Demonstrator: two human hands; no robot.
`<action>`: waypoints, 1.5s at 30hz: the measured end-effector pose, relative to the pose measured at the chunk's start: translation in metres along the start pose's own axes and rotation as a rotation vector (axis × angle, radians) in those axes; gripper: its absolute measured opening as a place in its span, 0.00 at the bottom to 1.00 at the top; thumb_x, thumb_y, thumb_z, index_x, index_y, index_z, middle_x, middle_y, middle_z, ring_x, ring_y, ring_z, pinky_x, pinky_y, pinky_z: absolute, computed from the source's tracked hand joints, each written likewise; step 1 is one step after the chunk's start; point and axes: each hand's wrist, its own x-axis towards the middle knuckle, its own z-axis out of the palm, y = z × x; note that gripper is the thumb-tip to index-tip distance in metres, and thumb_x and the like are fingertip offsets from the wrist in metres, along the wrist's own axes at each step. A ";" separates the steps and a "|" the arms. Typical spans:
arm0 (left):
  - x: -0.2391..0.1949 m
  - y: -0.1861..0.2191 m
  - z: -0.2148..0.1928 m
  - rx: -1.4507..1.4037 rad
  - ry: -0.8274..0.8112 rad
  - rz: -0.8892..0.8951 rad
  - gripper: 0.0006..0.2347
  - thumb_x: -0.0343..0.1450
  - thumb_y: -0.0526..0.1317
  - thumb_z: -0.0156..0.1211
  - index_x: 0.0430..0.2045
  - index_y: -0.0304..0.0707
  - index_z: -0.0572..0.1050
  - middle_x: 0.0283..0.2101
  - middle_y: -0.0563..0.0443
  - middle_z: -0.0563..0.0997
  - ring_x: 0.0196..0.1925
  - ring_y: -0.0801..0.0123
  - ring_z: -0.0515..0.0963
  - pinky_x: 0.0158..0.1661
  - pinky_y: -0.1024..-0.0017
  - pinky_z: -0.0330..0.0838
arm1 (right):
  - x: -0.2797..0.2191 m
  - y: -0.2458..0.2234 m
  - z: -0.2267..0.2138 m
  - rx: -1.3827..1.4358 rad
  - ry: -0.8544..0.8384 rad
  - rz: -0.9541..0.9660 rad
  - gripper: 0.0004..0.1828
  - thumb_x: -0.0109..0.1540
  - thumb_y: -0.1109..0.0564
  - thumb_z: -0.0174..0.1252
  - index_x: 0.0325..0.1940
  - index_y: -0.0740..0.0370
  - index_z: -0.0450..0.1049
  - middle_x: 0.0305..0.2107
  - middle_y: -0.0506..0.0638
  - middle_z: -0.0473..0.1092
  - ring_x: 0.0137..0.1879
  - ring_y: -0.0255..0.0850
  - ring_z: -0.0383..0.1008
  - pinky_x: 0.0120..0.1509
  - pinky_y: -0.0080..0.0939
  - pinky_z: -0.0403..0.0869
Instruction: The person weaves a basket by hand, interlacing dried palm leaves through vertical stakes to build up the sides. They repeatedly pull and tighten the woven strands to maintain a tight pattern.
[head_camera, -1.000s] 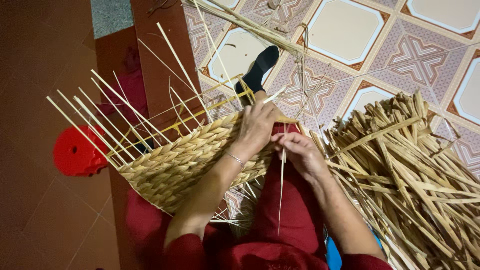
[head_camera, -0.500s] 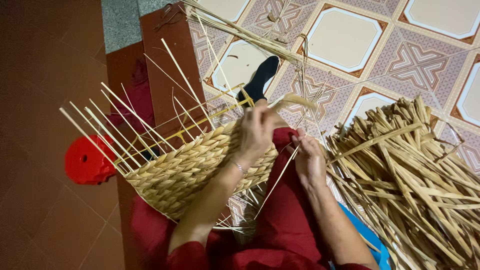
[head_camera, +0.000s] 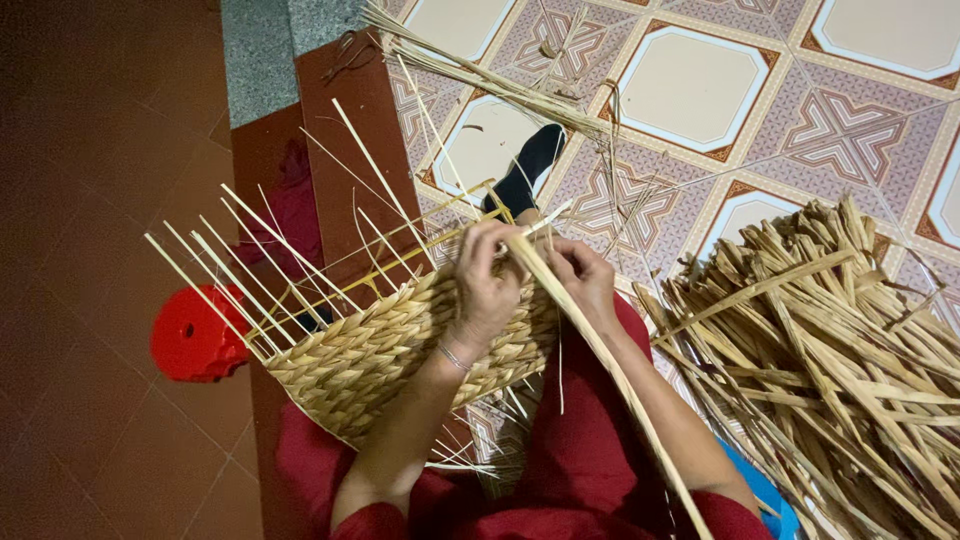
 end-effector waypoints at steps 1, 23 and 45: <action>-0.003 0.005 0.003 -0.009 -0.032 0.050 0.08 0.75 0.31 0.54 0.47 0.33 0.72 0.49 0.40 0.76 0.51 0.58 0.80 0.50 0.67 0.84 | 0.004 -0.002 0.003 -0.014 -0.027 -0.145 0.20 0.65 0.47 0.60 0.53 0.65 0.76 0.40 0.50 0.76 0.44 0.38 0.77 0.47 0.34 0.78; 0.090 -0.031 0.038 0.695 -0.814 -0.240 0.10 0.69 0.40 0.66 0.29 0.28 0.81 0.35 0.27 0.82 0.41 0.40 0.84 0.41 0.54 0.80 | 0.015 0.025 0.026 0.031 -0.030 -0.103 0.08 0.64 0.68 0.58 0.46 0.63 0.77 0.39 0.48 0.72 0.47 0.37 0.72 0.54 0.34 0.71; 0.063 -0.041 0.018 0.059 -0.439 -0.391 0.24 0.64 0.26 0.61 0.56 0.39 0.71 0.36 0.46 0.84 0.34 0.65 0.84 0.35 0.69 0.79 | 0.032 0.005 0.007 0.095 -0.338 0.151 0.28 0.61 0.67 0.58 0.66 0.59 0.68 0.60 0.52 0.71 0.64 0.38 0.69 0.68 0.35 0.67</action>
